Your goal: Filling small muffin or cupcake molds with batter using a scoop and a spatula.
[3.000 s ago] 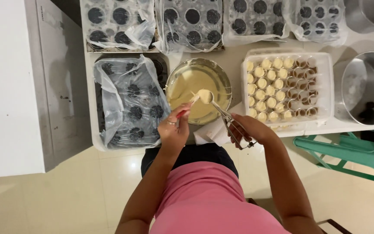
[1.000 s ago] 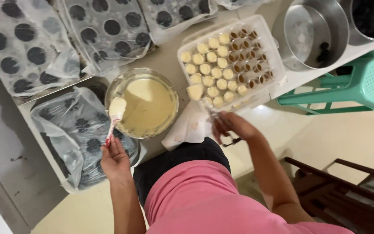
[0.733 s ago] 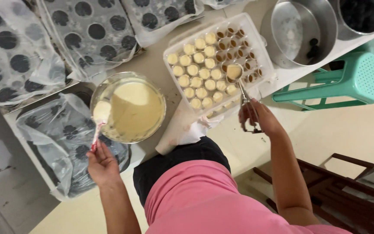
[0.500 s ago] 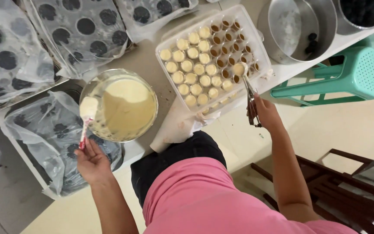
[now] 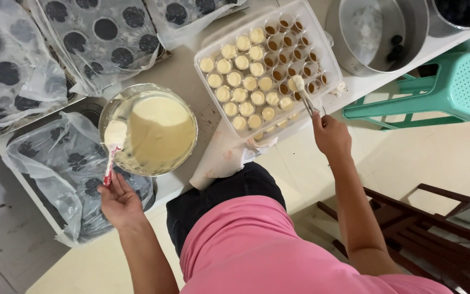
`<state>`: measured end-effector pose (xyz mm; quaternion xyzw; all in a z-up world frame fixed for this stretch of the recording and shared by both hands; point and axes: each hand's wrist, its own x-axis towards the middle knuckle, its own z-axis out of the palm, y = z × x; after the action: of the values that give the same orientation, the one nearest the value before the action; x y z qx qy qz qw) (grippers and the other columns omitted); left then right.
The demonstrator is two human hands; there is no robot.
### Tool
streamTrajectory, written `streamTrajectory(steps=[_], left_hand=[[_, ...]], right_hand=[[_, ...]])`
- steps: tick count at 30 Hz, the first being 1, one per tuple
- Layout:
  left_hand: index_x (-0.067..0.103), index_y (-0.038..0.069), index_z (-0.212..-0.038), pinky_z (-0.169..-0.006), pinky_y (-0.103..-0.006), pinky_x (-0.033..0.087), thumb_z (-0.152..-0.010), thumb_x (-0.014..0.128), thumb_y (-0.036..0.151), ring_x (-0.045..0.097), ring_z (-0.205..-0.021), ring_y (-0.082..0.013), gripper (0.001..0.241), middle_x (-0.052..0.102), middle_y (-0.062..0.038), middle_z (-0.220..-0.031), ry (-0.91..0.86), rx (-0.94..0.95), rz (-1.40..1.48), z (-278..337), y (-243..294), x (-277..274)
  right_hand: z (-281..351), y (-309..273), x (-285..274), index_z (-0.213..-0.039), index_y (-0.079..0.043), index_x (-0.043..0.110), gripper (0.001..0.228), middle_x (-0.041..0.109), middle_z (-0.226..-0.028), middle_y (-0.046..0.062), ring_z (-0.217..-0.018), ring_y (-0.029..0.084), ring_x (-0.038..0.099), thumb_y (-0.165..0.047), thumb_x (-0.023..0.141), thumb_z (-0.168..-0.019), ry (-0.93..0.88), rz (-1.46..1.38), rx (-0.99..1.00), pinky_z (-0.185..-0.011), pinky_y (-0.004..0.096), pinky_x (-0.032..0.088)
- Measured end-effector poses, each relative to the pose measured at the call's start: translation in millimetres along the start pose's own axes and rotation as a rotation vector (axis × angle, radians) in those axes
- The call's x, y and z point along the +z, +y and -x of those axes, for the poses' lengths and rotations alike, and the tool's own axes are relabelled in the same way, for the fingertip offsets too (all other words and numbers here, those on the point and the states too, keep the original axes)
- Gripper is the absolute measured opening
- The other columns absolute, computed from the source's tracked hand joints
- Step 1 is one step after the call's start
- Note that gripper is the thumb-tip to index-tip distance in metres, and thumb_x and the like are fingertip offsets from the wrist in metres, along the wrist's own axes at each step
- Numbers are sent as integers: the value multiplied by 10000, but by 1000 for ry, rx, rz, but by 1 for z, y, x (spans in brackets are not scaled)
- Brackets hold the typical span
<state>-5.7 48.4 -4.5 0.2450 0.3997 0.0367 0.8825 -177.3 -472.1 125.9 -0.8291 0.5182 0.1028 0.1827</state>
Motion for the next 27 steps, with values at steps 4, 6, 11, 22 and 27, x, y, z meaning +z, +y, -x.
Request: streamTrajectory(steps=[4, 6, 11, 22, 27], left_hand=[[546, -21, -1186, -1057, -389, 630, -1101, 471, 222, 761, -1071, -257, 268, 745, -176, -1116, 15, 10, 4, 8, 1, 8], [553, -45, -1201, -1062, -388, 629, -1104, 465, 213, 763, -1091, -259, 289, 749, -184, -1125, 22, 21, -12, 12, 1, 13], [547, -45, -1184, -1063, -395, 627, -1110, 459, 212, 753, -1103, -266, 282, 744, -193, -1130, 2, 1, 13, -1, 1, 3], [559, -48, -1186, -1069, -404, 622, -1112, 492, 209, 757, -1096, -269, 275, 738, -185, -1148, -73, -15, 47, -11, 4, -4], [547, -29, -1162, -1079, -409, 614, -1105, 494, 211, 751, -1109, -275, 252, 735, -189, -1146, -88, 4, 30, -12, 4, -3]], right_hand=[[3, -3, -1, -991, -27, 756, 643, 737, -854, 203, -816, 383, 705, -604, 474, -1042, 2, 22, 9, -759, 489, 550], [4, -5, -1, -987, -31, 757, 634, 735, -839, 199, -802, 379, 703, -603, 487, -1031, 6, 44, 11, -733, 493, 546], [6, -5, 4, -952, -22, 757, 638, 727, -798, 190, -772, 370, 702, -598, 498, -1038, 36, 38, -14, -715, 485, 545], [7, -2, 8, -901, -15, 741, 619, 702, -717, 173, -691, 346, 686, -601, 571, -1008, 104, 38, -34, -654, 466, 538], [7, -1, 8, -876, -14, 742, 623, 706, -715, 172, -686, 345, 682, -605, 588, -1001, 130, 45, -51, -659, 464, 535]])
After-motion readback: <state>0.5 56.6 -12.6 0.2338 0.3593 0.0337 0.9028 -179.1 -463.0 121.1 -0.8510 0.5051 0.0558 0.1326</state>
